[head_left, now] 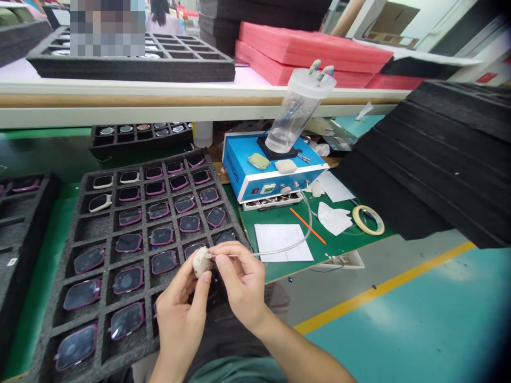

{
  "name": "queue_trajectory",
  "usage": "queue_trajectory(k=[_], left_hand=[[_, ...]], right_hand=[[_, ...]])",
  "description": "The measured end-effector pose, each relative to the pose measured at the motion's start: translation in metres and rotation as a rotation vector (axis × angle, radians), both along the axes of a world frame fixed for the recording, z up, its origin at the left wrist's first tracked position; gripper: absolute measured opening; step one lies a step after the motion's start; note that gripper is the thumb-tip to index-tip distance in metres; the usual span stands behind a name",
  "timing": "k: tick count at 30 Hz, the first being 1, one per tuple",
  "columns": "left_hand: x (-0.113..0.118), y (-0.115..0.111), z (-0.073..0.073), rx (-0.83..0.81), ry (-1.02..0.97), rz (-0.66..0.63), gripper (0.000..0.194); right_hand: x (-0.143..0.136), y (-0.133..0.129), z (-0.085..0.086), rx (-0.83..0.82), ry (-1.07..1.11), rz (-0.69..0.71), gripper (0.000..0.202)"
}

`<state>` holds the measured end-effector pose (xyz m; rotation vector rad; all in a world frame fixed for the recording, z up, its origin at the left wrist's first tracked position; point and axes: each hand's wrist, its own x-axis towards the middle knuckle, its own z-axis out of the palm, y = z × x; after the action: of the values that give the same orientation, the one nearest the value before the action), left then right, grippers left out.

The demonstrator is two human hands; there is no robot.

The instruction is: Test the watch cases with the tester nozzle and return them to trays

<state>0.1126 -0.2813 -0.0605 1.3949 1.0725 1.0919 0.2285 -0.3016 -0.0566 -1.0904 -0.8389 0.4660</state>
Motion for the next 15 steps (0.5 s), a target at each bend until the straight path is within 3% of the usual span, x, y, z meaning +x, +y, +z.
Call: queue_trajectory(k=[15], left_hand=[[0.0001,0.0016,-0.0004,0.013,0.012,-0.002,0.039]], right_hand=[[-0.0005,0.0001,-0.0012,0.021,0.023,0.012,0.011]])
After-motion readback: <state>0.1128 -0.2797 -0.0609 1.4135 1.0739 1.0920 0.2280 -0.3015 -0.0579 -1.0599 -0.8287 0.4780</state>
